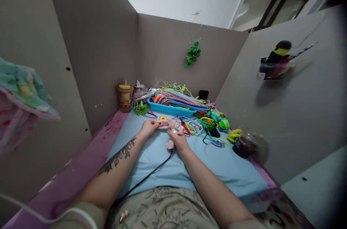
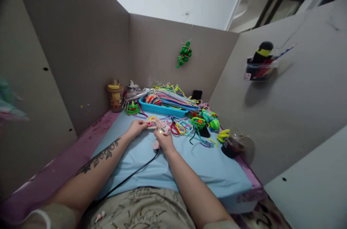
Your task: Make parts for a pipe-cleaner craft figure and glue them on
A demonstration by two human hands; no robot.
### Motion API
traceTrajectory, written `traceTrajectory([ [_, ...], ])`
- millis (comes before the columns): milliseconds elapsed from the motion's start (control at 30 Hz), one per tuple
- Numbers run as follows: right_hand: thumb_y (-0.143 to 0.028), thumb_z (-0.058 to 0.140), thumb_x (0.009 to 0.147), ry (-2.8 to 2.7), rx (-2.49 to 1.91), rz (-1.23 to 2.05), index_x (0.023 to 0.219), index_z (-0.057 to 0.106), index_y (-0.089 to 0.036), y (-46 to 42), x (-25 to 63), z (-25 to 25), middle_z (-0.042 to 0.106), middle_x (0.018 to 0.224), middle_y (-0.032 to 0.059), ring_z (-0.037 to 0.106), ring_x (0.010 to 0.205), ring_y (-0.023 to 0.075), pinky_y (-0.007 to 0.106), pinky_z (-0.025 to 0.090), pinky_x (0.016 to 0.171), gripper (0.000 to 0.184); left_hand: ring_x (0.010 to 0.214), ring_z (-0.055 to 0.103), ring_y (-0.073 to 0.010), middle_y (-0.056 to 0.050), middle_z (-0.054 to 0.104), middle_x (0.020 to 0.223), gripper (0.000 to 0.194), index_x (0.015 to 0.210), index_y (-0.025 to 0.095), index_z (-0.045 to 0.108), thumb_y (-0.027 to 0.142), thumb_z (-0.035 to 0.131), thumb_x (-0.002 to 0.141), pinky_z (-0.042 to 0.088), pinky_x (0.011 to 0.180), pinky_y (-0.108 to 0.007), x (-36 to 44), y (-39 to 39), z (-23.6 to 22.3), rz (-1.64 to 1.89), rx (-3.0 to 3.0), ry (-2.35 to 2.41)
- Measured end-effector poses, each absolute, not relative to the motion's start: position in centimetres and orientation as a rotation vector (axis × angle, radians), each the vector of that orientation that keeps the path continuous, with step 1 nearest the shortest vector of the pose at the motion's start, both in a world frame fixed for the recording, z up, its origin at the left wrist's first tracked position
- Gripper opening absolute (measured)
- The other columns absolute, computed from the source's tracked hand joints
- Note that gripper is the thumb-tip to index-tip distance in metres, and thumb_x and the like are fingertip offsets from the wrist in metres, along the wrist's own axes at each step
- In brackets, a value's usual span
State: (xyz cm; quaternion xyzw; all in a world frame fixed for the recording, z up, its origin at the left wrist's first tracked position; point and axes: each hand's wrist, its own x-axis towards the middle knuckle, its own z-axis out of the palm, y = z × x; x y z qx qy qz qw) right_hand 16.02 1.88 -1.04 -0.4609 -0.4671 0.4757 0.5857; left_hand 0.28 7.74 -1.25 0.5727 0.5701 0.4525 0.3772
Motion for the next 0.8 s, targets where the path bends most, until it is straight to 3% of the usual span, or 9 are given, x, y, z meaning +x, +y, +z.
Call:
traceTrajectory([
  [100, -0.032, 0.069, 0.06, -1.088, -0.918, 1.172, 0.094, 0.065, -0.018, 1.7, 15.9, -0.6, 0.066, 0.096, 0.0054, 0.059, 0.084, 0.0197, 0.028, 0.046, 0.073, 0.038, 0.046, 0.032, -0.008, 0.004, 0.041, 0.044, 0.022, 0.053, 0.013, 0.058, 0.033, 0.06, 0.061, 0.018, 0.046, -0.023, 0.2, 7.9, -1.5, 1.16, 1.466, 1.465],
  [233, -0.031, 0.069, 0.06, -1.164, -0.829, 1.278, 0.097, 0.066, -0.019, 1.8, 15.8, -0.4, 0.066, 0.106, 0.0058, 0.058, 0.098, 0.0223, 0.031, 0.044, 0.084, 0.039, 0.046, 0.032, -0.0082, 0.004, 0.041, 0.045, 0.023, 0.055, 0.013, 0.059, 0.035, 0.06, 0.062, 0.018, 0.046, -0.023, 0.2, 8.0, -1.6, 1.162, 1.479, 1.453],
  [500, -0.032, 0.071, 0.056, -1.139, -0.888, 1.355, 0.091, 0.066, -0.017, 2.8, 15.5, -1.3, 0.067, 0.093, 0.0044, 0.058, 0.085, 0.019, 0.028, 0.045, 0.074, 0.038, 0.047, 0.03, -0.0079, 0.003, 0.042, 0.045, 0.029, 0.054, 0.013, 0.06, 0.04, 0.06, 0.063, 0.017, 0.047, -0.023, 0.2, 8.0, -1.6, 1.171, 1.507, 1.426],
  [800, -0.034, 0.07, 0.057, -1.138, -0.932, 1.342, 0.091, 0.066, -0.017, 2.7, 15.5, -1.3, 0.066, 0.088, 0.0042, 0.056, 0.077, 0.0175, 0.027, 0.044, 0.066, 0.038, 0.051, 0.04, -0.0114, 0.001, 0.05, 0.047, 0.034, 0.053, 0.013, 0.061, 0.045, 0.06, 0.065, 0.023, 0.049, -0.023, 0.2, 8.1, -1.6, 1.199, 1.553, 1.439],
])
